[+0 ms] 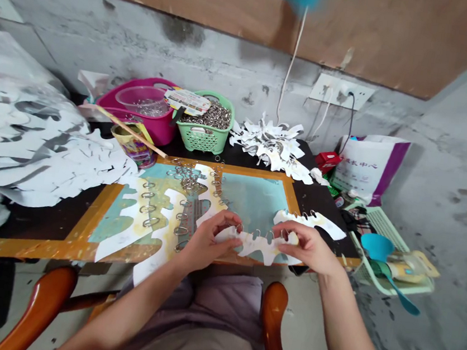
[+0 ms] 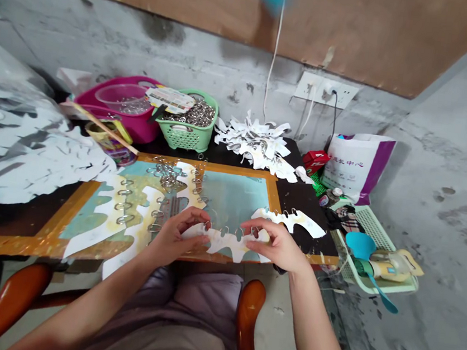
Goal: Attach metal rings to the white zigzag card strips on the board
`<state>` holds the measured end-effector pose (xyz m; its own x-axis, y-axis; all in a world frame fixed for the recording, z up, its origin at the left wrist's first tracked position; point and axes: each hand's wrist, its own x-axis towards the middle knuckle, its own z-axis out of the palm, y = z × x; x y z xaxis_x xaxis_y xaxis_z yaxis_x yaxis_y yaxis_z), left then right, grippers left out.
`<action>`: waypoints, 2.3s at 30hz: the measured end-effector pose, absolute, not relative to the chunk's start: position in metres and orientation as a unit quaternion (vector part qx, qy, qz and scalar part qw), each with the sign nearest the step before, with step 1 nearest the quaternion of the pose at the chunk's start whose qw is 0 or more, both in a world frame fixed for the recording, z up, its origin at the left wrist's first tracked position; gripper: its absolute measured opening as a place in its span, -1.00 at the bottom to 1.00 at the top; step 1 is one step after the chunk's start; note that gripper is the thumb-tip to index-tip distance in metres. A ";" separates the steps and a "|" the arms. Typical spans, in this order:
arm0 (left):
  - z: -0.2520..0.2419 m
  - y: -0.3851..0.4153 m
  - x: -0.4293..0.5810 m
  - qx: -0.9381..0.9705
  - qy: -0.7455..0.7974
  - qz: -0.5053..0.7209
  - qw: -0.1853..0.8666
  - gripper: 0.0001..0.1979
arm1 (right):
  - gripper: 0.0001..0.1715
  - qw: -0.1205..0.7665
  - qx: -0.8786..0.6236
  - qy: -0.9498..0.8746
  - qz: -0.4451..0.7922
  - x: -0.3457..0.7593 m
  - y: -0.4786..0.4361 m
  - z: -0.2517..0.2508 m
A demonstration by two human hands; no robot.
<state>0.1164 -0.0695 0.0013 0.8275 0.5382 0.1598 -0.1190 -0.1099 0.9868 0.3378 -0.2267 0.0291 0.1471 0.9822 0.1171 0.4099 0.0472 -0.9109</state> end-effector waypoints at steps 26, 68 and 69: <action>-0.019 -0.084 0.167 0.891 0.234 0.183 0.344 -0.76 | -0.77 0.370 -0.795 -0.474 -0.080 0.519 -0.163 0.030; -0.024 -0.138 0.209 0.980 0.035 0.157 0.120 -0.74 | -0.58 0.344 -0.773 -0.531 0.039 0.344 -0.277 -0.053; -0.024 -0.139 0.212 0.980 0.037 0.155 0.121 -0.74 | -0.58 0.340 -0.775 -0.531 0.039 0.345 -0.276 -0.052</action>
